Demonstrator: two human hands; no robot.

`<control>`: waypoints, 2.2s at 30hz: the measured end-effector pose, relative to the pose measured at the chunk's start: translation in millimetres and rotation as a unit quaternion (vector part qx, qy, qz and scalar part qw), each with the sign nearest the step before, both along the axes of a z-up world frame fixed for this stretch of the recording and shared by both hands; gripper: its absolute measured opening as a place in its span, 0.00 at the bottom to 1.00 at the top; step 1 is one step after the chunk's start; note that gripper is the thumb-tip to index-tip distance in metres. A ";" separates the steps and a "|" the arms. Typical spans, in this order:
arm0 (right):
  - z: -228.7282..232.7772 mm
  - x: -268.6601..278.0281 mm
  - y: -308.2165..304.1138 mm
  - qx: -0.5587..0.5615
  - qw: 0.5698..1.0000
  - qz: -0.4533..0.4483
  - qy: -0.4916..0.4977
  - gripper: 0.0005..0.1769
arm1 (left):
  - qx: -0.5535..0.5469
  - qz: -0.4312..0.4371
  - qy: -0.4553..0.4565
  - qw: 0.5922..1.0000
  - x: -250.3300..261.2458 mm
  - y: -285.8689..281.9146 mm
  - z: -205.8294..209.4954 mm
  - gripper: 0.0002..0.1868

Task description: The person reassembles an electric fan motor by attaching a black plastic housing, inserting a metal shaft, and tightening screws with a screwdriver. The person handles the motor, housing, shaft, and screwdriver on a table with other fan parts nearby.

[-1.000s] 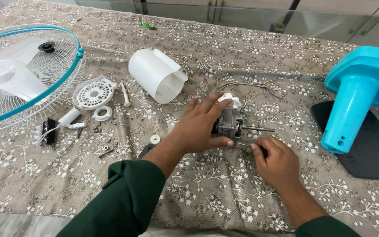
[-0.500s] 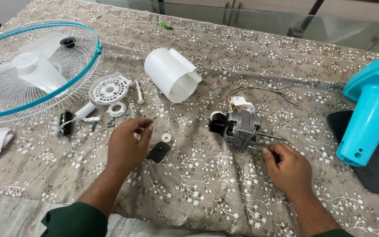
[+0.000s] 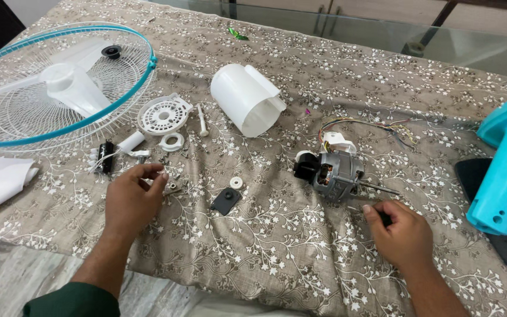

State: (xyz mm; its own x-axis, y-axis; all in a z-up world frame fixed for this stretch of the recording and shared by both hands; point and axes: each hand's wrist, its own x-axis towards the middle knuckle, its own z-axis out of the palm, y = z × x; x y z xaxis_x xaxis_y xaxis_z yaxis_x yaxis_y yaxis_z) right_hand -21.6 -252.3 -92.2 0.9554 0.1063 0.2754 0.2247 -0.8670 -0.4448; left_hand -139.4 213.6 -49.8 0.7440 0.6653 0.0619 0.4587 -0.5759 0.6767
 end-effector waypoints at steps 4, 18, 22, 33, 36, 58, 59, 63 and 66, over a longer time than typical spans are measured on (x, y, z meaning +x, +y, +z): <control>3.9 -6.3 -2.9 0.001 0.998 0.061 -0.025 0.25 | 0.052 0.002 0.004 0.999 -15.3 15.7 -9.5 0.17; 13.8 -26.9 48.1 -0.081 0.964 0.245 -0.070 0.18 | 0.094 -0.051 -0.025 0.994 -24.7 30.3 -22.0 0.16; 12.5 -29.9 61.7 -0.069 0.957 0.275 -0.066 0.17 | 0.218 -0.118 -0.084 0.965 -28.0 18.3 -21.6 0.12; 12.6 -31.9 64.3 -0.014 0.965 0.257 -0.051 0.16 | 0.282 -0.227 0.023 0.932 -7.2 -4.1 -7.9 0.11; 12.9 -33.4 62.0 -0.020 0.966 0.256 -0.040 0.17 | 0.266 -0.220 0.042 0.937 -6.6 -8.3 -5.3 0.11; -2.3 -24.4 45.0 0.158 0.972 0.096 -0.145 0.28 | -0.070 -0.182 -0.063 0.979 34.2 -131.8 -1.8 0.06; 0.1 -24.3 46.3 0.155 0.973 0.082 -0.152 0.33 | -0.085 -0.198 -0.037 0.976 38.7 -141.1 0.1 0.06; 11.4 -26.3 57.7 0.160 0.969 0.110 -0.152 0.44 | -0.196 -0.246 0.033 0.949 57.2 -175.6 6.5 0.06; 19.5 -27.4 59.1 0.107 0.979 0.100 -0.142 0.46 | -0.253 -0.260 0.005 0.932 70.9 -195.0 8.2 0.08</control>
